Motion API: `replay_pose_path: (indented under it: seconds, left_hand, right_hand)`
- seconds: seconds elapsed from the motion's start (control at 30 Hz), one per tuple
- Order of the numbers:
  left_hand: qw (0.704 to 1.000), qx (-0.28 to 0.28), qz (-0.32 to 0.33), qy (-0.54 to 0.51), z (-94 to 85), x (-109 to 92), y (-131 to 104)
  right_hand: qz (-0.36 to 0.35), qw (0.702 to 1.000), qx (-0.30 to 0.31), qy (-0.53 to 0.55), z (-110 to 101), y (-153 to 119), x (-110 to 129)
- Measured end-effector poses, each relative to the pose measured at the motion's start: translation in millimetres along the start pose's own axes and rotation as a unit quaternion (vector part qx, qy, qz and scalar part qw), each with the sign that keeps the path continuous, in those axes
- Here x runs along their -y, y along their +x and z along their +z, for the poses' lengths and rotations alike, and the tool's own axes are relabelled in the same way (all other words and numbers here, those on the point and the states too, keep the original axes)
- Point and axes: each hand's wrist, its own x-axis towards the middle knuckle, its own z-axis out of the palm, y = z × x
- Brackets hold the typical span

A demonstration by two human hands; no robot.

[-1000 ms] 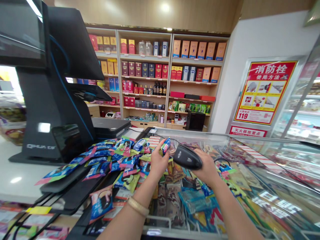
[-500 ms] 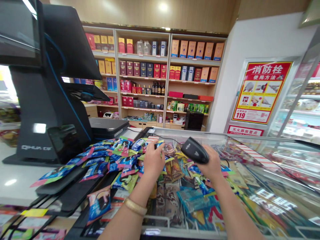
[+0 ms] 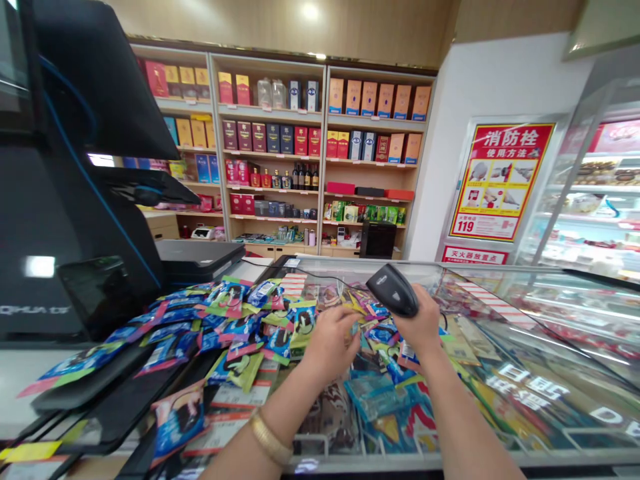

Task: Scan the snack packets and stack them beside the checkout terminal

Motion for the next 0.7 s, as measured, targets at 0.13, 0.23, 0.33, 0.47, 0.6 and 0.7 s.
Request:
replay_pose_path:
  seconds: [0.13,0.23,0.33,0.47,0.6,0.7]
  left_hand:
    - [0.983,0.176,0.021,-0.040,21.9,-13.7,-13.2]
    - [0.969,0.244,0.009,-0.047,28.3,-17.2,-19.5]
    - [0.962,0.268,-0.008,-0.051,31.2,-18.3,-22.1]
    - [0.967,0.245,-0.010,-0.076,37.2,-17.4,-21.6]
    - [0.974,0.198,-0.014,-0.110,42.6,-14.2,-18.5]
    - [0.981,0.178,-0.020,-0.079,44.6,-14.6,-17.0]
  right_hand:
    - [0.003,1.000,0.002,-0.006,0.0,0.5,-0.1]
    - [-0.008,1.000,0.008,-0.010,0.3,0.9,0.6]
    - [-0.019,1.000,0.013,-0.016,1.4,0.5,0.3]
    - [-0.019,1.000,0.012,-0.019,3.5,-1.2,-1.3]
    - [-0.021,0.999,0.021,-0.017,4.8,-2.5,-2.6]
    - [-0.020,0.999,0.026,-0.016,5.2,-3.0,-2.8]
